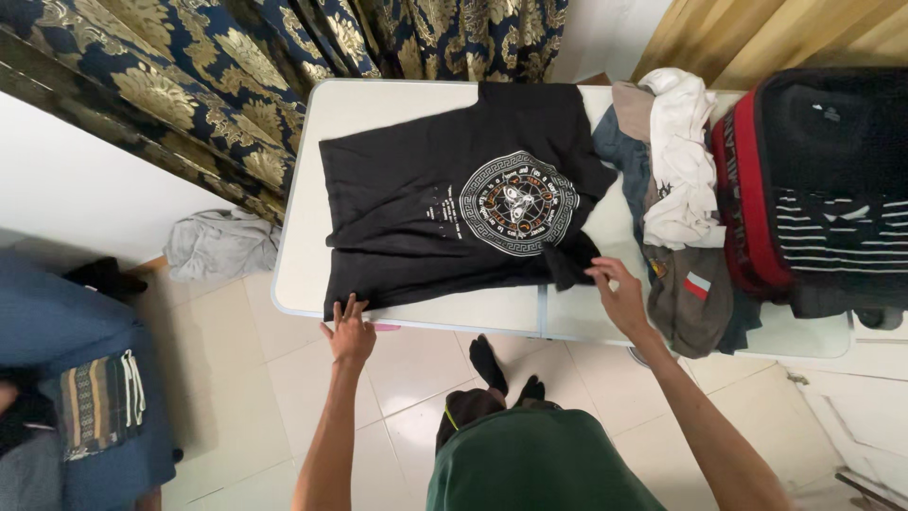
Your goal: The person folds a black t-shirt with a white graphic on a white table by smoothing it flat and folding the sides inward.
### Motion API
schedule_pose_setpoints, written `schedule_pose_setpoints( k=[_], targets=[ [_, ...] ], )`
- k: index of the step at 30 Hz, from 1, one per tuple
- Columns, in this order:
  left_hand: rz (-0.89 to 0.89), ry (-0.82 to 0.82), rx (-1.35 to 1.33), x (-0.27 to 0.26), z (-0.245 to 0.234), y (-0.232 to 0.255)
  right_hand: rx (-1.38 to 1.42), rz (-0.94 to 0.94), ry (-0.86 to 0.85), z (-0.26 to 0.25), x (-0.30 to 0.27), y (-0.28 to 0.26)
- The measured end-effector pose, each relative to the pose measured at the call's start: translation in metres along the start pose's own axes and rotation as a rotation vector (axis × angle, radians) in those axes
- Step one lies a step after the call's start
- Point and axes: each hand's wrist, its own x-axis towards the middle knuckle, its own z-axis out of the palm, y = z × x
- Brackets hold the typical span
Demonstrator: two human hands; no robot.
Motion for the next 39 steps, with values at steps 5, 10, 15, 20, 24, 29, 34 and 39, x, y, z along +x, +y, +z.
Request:
schedule_pose_setpoints(
  k=[5, 10, 15, 20, 24, 29, 34, 39],
  targets=[
    [-0.057, 0.041, -0.020, -0.012, 0.021, 0.020, -0.343, -0.029, -0.070, -0.001, -0.040, 0.016],
    [0.015, 0.028, -0.187, -0.044, 0.042, 0.069, -0.576, 0.216, -0.089, 0.017, -0.038, 0.027],
    [-0.041, -0.021, -0.128, -0.061, 0.033, 0.076, -0.513, -0.107, 0.040, 0.008, -0.041, 0.022],
    [-0.082, -0.034, -0.116, -0.069, 0.027, 0.072, -0.533, -0.317, -0.049, -0.022, -0.093, -0.002],
    [-0.013, 0.054, -0.059, -0.068, 0.045, 0.079, -0.722, -0.069, -0.105, -0.030, -0.130, 0.013],
    [0.186, 0.056, -0.204, -0.064, 0.060, 0.116, -0.698, -0.168, -0.029, -0.004, -0.109, 0.027],
    [0.124, -0.175, -0.130, -0.082, 0.043, 0.147, -0.818, -0.016, -0.104, 0.002, -0.089, 0.035],
    [0.176, -0.089, -0.090, -0.095, 0.044, 0.133, -0.583, -0.230, 0.054, -0.019, -0.096, 0.023]
  ],
)
